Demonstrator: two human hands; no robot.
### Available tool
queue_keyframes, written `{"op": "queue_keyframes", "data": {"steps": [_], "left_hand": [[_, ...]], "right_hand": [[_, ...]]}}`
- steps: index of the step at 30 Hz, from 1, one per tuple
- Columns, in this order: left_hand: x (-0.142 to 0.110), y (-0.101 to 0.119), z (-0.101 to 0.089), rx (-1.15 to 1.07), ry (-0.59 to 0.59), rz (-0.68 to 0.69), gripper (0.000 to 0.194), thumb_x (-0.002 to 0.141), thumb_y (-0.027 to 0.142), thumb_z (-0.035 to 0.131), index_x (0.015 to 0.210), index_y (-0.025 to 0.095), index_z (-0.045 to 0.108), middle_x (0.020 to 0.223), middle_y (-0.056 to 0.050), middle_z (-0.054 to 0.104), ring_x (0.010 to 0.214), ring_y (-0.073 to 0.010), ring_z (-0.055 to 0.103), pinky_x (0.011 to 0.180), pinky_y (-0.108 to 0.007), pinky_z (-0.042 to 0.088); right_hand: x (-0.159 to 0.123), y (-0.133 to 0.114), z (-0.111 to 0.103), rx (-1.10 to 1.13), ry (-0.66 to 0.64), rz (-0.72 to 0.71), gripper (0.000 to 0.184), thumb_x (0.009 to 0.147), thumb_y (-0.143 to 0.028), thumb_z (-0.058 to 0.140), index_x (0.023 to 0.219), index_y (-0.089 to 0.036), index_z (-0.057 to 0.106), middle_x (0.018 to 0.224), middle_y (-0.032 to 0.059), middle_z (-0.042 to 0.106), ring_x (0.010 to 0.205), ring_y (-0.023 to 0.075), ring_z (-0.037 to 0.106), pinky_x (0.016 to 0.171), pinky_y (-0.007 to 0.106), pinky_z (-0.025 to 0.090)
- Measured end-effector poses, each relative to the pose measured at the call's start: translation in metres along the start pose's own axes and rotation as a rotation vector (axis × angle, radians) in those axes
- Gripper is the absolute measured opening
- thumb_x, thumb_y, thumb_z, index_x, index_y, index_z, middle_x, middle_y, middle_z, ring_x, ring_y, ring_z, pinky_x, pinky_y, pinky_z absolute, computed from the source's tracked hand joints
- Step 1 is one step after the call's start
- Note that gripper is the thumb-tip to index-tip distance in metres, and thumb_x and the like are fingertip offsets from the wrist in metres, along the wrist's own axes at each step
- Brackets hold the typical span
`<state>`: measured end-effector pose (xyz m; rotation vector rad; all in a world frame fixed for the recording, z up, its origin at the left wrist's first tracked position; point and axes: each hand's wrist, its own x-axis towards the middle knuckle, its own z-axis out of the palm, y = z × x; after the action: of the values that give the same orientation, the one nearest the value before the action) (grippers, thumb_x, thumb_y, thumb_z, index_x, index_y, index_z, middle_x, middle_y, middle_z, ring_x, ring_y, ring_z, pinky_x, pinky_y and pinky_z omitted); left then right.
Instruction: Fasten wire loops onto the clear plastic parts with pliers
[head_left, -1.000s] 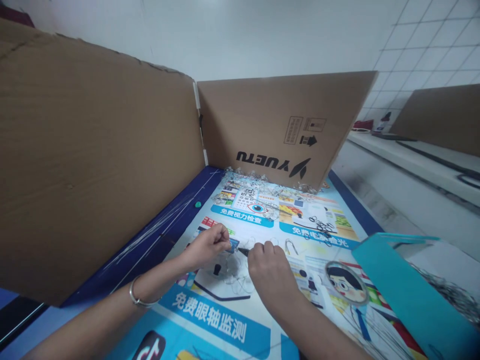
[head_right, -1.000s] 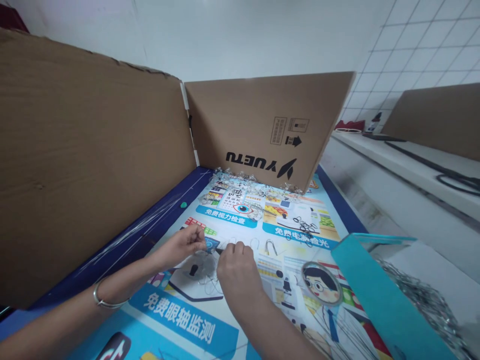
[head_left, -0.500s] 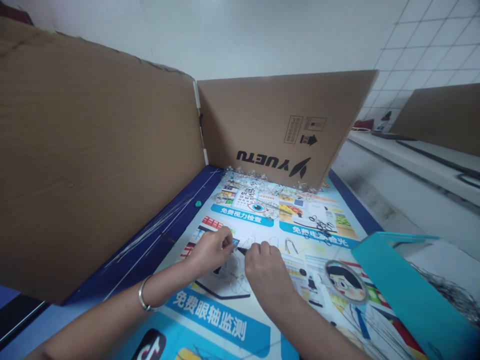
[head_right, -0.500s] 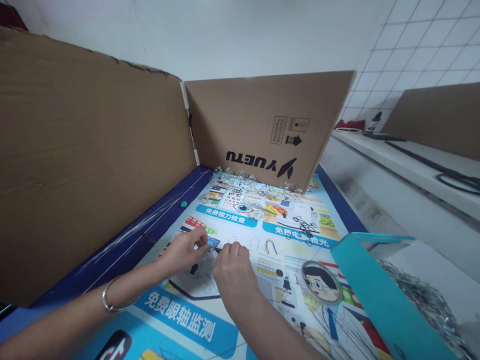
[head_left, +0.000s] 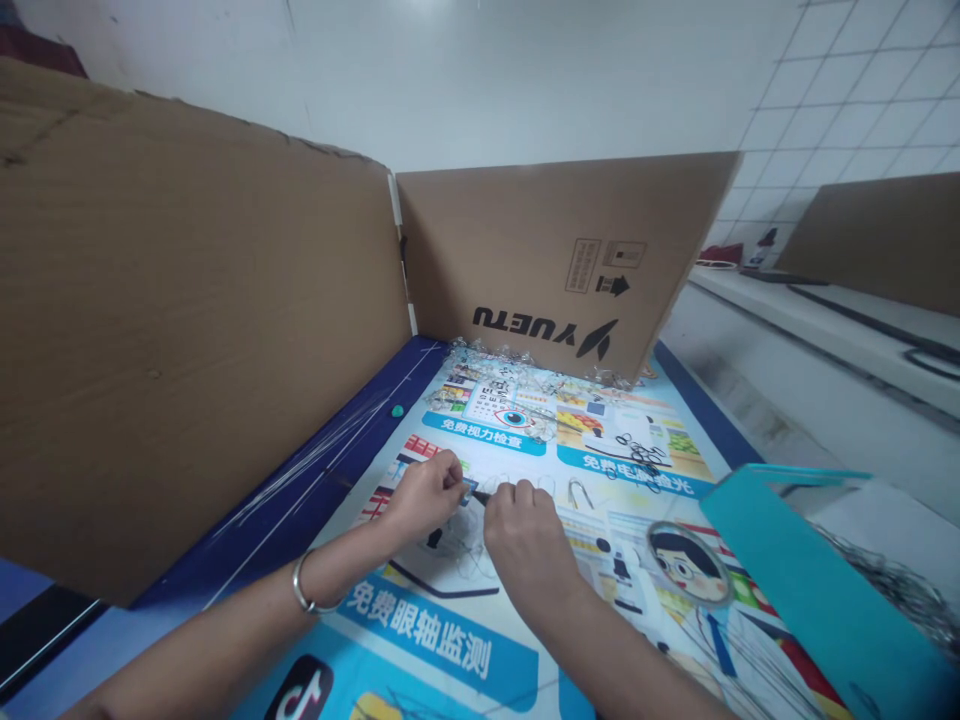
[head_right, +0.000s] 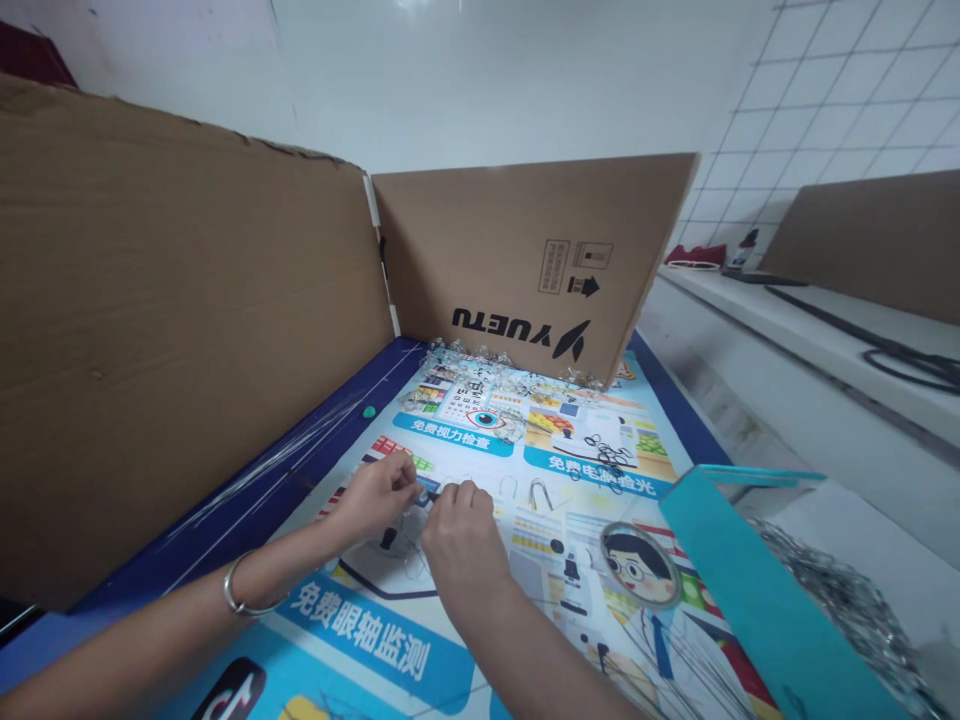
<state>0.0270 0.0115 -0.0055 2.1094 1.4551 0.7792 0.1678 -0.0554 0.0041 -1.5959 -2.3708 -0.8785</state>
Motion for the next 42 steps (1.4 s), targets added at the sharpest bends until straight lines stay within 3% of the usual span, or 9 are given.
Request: {"op": "queue_keyframes", "data": {"steps": [10,24,30,36,39,42], "left_hand": [[0.007,0.002,0.002,-0.063,-0.027,-0.002,0.004,0.067,0.018,0.056,0.067,0.017,0.052,0.053,0.004,0.054,0.052,-0.0119,0.051,0.049,-0.02,0.032],[0.014,0.002,0.0,-0.036,-0.175,0.146,0.007,0.071,0.014,0.048,0.074,0.019,0.051,0.058,0.004,0.054,0.056,-0.0121,0.05,0.049,-0.02,0.029],[0.019,-0.003,-0.003,-0.188,-0.261,0.192,0.005,0.073,0.014,0.046,0.075,0.018,0.049,0.059,0.005,0.048,0.055,-0.0099,0.044,0.05,-0.019,0.03],[0.019,-0.007,-0.008,-0.514,-0.425,0.164,0.004,0.078,0.018,0.046,0.082,0.017,0.045,0.063,0.005,0.043,0.058,-0.0087,0.04,0.054,-0.019,0.032],[0.017,-0.008,-0.008,-0.527,-0.384,0.205,0.003,0.08,0.018,0.046,0.08,0.017,0.044,0.066,0.005,0.042,0.059,-0.0087,0.039,0.055,-0.019,0.032],[0.013,-0.007,-0.007,-0.377,-0.27,0.272,0.003,0.081,0.017,0.044,0.078,0.017,0.045,0.07,0.004,0.045,0.062,-0.0095,0.04,0.057,-0.02,0.033]], "right_hand": [[-0.002,0.0,0.001,-0.027,0.032,-0.002,0.015,0.07,0.001,0.048,0.069,-0.01,0.058,0.063,0.0083,0.05,0.061,0.0211,0.046,0.053,0.033,0.026],[-0.004,0.0,0.001,-0.07,0.042,-0.039,0.016,0.069,-0.001,0.048,0.069,-0.012,0.059,0.062,0.007,0.051,0.06,0.0219,0.046,0.052,0.034,0.028],[-0.005,0.002,0.001,-0.034,0.06,-0.029,0.015,0.069,-0.001,0.051,0.068,-0.013,0.059,0.062,0.0066,0.051,0.061,0.021,0.046,0.053,0.033,0.028],[-0.008,0.01,0.003,0.035,-0.002,-0.006,0.011,0.069,-0.002,0.055,0.07,-0.013,0.058,0.065,0.0066,0.053,0.064,0.0205,0.046,0.055,0.032,0.029],[-0.01,0.014,0.004,0.047,-0.022,0.008,0.01,0.069,-0.004,0.056,0.072,-0.013,0.058,0.066,0.0064,0.053,0.065,0.0205,0.046,0.055,0.032,0.028],[-0.014,0.014,0.005,0.022,0.01,0.009,0.011,0.069,-0.004,0.055,0.072,-0.014,0.057,0.066,0.0062,0.051,0.065,0.0213,0.045,0.055,0.033,0.028]]}}
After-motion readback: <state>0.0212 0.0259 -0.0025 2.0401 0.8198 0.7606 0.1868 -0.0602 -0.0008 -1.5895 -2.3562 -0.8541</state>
